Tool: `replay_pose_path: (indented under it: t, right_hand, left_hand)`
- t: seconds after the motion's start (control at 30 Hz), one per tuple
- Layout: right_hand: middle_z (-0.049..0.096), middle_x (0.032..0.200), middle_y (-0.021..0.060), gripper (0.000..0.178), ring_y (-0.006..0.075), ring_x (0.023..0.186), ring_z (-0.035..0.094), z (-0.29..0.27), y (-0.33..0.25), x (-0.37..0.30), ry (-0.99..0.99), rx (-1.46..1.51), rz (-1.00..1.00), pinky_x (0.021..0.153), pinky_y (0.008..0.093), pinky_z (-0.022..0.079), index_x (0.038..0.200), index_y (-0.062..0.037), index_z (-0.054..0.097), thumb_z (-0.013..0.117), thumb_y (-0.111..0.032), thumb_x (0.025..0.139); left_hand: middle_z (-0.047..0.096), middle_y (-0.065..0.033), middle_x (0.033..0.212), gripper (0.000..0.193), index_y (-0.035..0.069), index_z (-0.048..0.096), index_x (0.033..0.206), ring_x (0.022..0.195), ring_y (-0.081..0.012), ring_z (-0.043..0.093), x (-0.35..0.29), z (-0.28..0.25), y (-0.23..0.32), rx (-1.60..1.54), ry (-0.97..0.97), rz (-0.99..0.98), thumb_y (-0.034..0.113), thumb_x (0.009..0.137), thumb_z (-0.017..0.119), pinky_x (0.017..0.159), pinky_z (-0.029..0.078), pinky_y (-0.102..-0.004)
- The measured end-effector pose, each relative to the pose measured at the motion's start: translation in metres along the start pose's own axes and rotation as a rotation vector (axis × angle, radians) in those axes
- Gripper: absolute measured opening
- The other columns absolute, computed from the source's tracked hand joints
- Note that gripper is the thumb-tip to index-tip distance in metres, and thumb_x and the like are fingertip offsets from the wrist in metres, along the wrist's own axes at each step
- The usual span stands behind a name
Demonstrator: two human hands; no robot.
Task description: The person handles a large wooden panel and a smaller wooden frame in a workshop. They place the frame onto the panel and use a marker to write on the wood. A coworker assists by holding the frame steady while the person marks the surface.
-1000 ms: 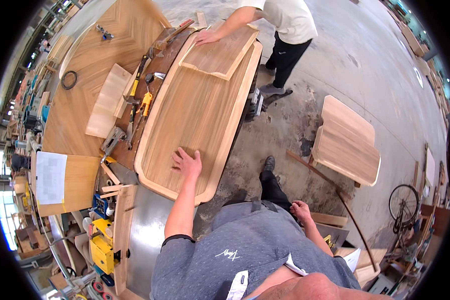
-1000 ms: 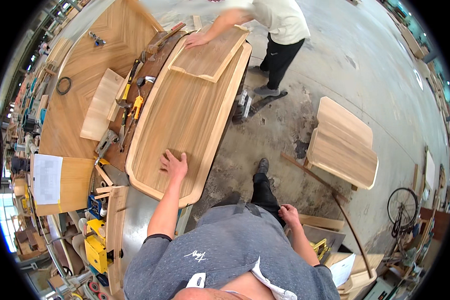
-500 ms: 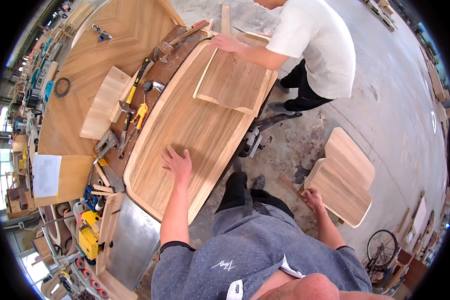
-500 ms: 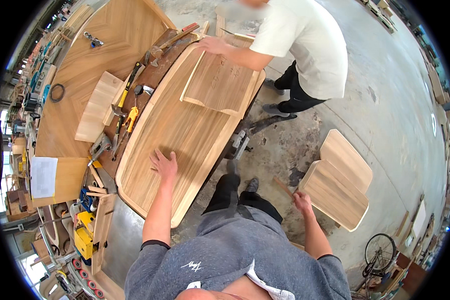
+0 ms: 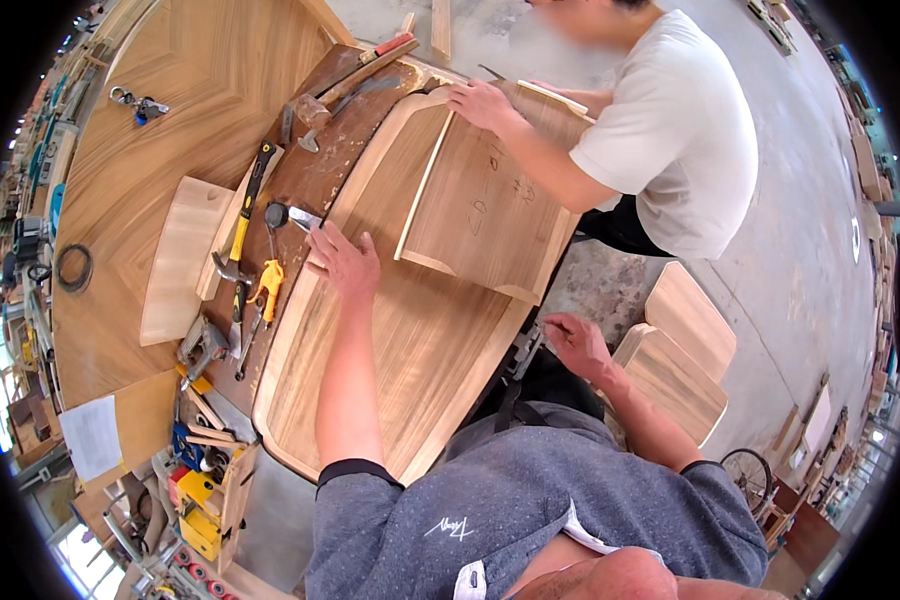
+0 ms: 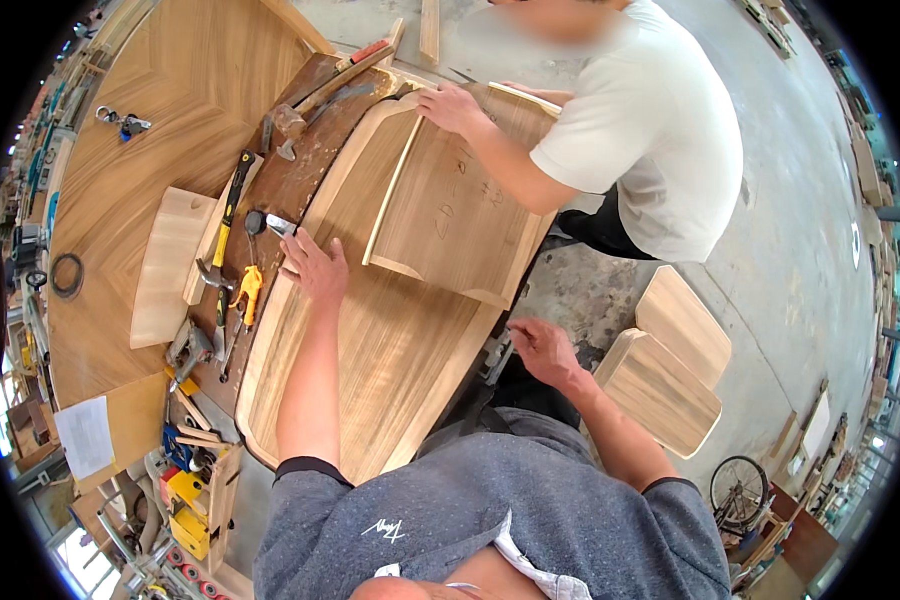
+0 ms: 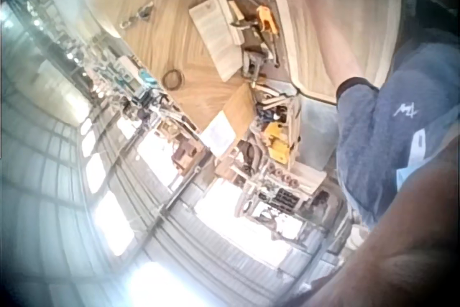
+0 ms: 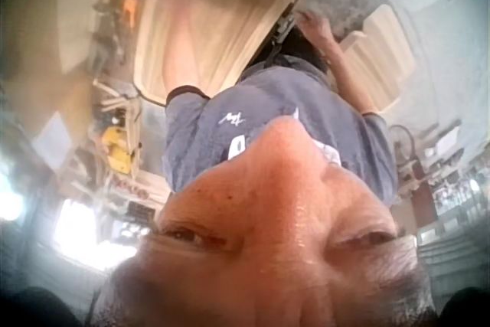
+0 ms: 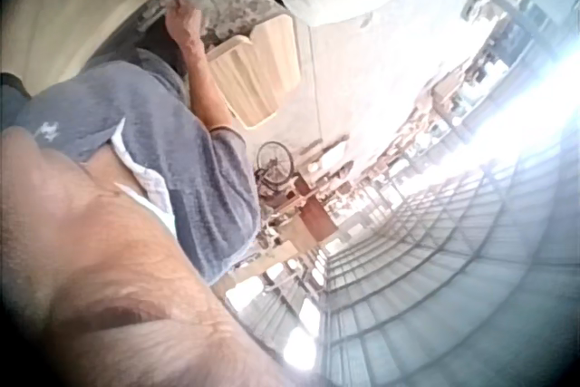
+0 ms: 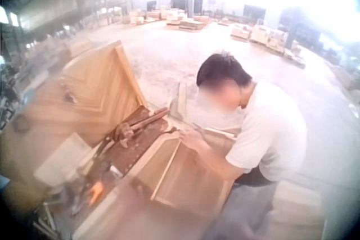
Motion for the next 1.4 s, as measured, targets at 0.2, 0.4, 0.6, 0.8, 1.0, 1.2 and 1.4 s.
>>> replay_pose_path:
  t: [0.2,0.4,0.6,0.8,1.0,1.2,1.4]
  right_hand:
    - [0.072,0.092,0.0159,0.013,0.0372,0.082,0.069,0.026,-0.046,0.075,-0.077,-0.007,-0.274,0.071,0.0441,0.055,0.103,-0.0057,0.073,0.067,-0.015,0.095]
    - [0.07,0.087,0.0128,0.011,0.0346,0.081,0.068,0.078,-0.076,0.159,-0.249,0.01,-0.479,0.069,0.0451,0.054,0.104,-0.0091,0.072,0.067,-0.016,0.096]
    - [0.066,0.079,0.0089,0.005,0.0294,0.075,0.066,0.1,-0.12,0.233,-0.239,0.135,-0.663,0.062,0.0414,0.052,0.098,-0.0112,0.069,0.068,-0.013,0.093]
    - [0.063,0.076,0.0093,0.008,0.0296,0.071,0.065,0.11,-0.134,0.29,-0.12,0.221,-0.718,0.061,0.0411,0.053,0.095,-0.0096,0.068,0.071,-0.01,0.088]
    - [0.067,0.083,0.0097,0.013,0.0306,0.078,0.067,0.114,-0.133,0.33,-0.052,0.113,-0.627,0.066,0.042,0.054,0.097,-0.0084,0.069,0.072,-0.01,0.085]
    - [0.068,0.106,0.0118,0.018,0.0319,0.104,0.065,0.121,-0.144,0.343,-0.129,-0.007,-0.618,0.09,0.0451,0.052,0.1,-0.0086,0.069,0.071,-0.011,0.082]
    - [0.055,0.14,0.0209,0.029,0.0359,0.135,0.047,0.132,-0.144,0.345,-0.154,-0.365,-0.637,0.114,0.0495,0.037,0.108,-0.0015,0.07,0.064,-0.02,0.086]
  left_hand:
    - [0.014,-0.0194,0.172,0.077,0.002,0.031,0.161,0.161,-0.0368,0.007,0.016,0.016,0.019,0.035,0.021,-0.055,0.043,0.101,0.056,0.125,0.007,-0.0656]
    - [0.023,-0.0177,0.17,0.071,0.002,0.043,0.155,0.16,-0.0361,0.013,0.016,0.009,0.01,0.039,0.102,-0.06,0.044,0.1,0.057,0.126,0.008,-0.0628]
    - [0.026,-0.017,0.169,0.069,0.007,0.042,0.156,0.158,-0.037,0.019,0.019,0.02,0.015,0.109,0.141,-0.009,0.044,0.1,0.058,0.124,0.014,-0.0628]
    - [0.029,-0.0213,0.166,0.07,0.003,0.043,0.154,0.157,-0.0403,0.021,0.02,0.023,0.015,0.117,0.146,0.025,0.044,0.099,0.056,0.124,0.015,-0.0609]
    - [0.03,-0.0249,0.164,0.071,0.001,0.042,0.153,0.154,-0.0461,0.022,0.021,0.022,0.008,0.11,0.163,0.069,0.043,0.098,0.057,0.123,0.015,-0.0638]
    - [0.03,-0.0261,0.163,0.071,0.001,0.041,0.153,0.153,-0.0476,0.023,0.024,0.02,0.012,0.113,0.136,0.06,0.04,0.097,0.059,0.123,0.015,-0.0636]
    - [0.031,-0.0279,0.163,0.07,0.0,0.042,0.154,0.151,-0.0492,0.026,0.024,0.022,0.012,0.077,0.173,0.132,0.043,0.1,0.056,0.123,0.017,-0.0638]
Point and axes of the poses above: each hand's wrist, its own x-axis towards the middle knuckle, its own z-axis out of the palm, y = z × x, the point moved 2 cm from there along x, towards the middle knuckle
